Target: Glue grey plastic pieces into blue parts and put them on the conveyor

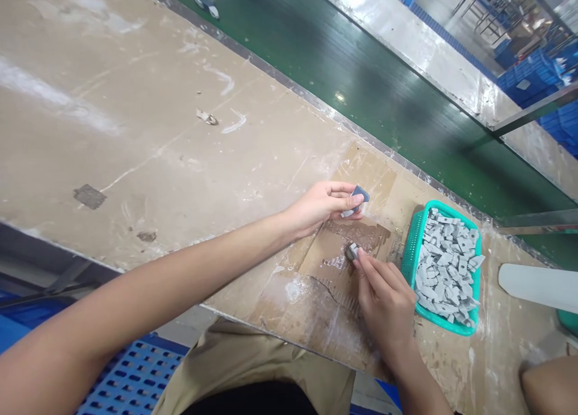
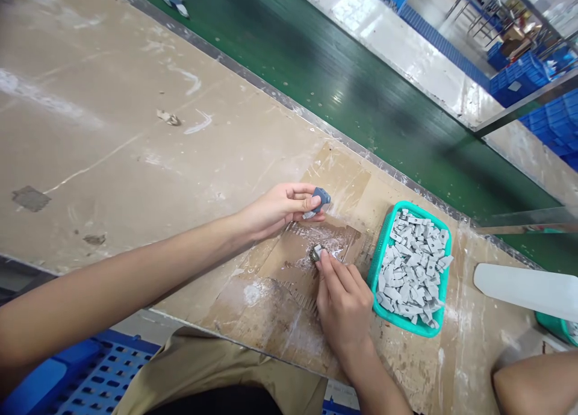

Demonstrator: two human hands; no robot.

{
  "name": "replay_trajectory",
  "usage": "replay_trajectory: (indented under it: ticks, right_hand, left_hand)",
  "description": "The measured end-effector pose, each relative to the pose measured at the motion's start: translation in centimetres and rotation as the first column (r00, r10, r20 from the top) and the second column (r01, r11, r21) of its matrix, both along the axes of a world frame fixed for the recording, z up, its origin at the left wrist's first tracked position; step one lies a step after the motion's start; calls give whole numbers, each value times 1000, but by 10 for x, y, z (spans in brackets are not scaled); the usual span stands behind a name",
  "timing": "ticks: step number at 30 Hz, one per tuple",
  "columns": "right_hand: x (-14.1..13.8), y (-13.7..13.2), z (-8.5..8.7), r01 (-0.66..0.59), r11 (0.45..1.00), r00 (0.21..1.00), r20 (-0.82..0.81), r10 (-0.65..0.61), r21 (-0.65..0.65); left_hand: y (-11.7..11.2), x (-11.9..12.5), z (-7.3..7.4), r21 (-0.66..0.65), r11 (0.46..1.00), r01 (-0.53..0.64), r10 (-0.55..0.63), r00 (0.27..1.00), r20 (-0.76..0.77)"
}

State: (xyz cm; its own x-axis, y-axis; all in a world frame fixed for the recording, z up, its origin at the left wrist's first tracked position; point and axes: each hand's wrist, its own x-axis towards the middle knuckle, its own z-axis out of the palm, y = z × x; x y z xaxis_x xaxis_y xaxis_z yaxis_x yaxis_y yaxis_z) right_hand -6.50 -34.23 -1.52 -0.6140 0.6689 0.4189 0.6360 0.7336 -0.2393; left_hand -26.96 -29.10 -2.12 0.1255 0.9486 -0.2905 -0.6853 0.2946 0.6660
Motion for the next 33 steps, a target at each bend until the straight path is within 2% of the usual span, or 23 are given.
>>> replay_trajectory:
  ticks: [3,7,9,11,15,20,24,30,33]
  right_hand:
    - [1,-2,3,32,997,991,-130,-42,-73]
    - [6,-5,17,85,947,921,-338,-193,-309]
    - [10,-4,24,95,912,873,-406,-269,-399]
    - [13,-3,28,101,896,826,-466,-318,-433]
    - [15,0,30,97,901,775,-537,-335,-422]
    - [15,-3,30,37,929,808,-536,-244,-367]
    - [15,-5,30,-9,957,821,-549,-159,-290]
    - [12,-5,31,-25,974,842,-529,-101,-226]
    - [10,-6,30,-30,985,869,-491,-59,-171]
  left_hand:
    - [0,-1,0,-10,1000,7,-7,1000,1]
    - [-2,-1,0,-15,999,30,-31,998,-61]
    - [-3,0,-1,3,996,92,-92,989,-113]
    - [-5,3,-2,20,983,182,-176,969,-173]
    - [-14,12,-1,7,937,350,-334,899,-283]
    - [-25,20,5,27,885,464,-443,860,-254]
    - [-26,21,7,43,886,463,-440,865,-243]
    - [-27,22,7,63,895,441,-420,882,-215]
    - [-32,26,9,77,923,377,-355,911,-209]
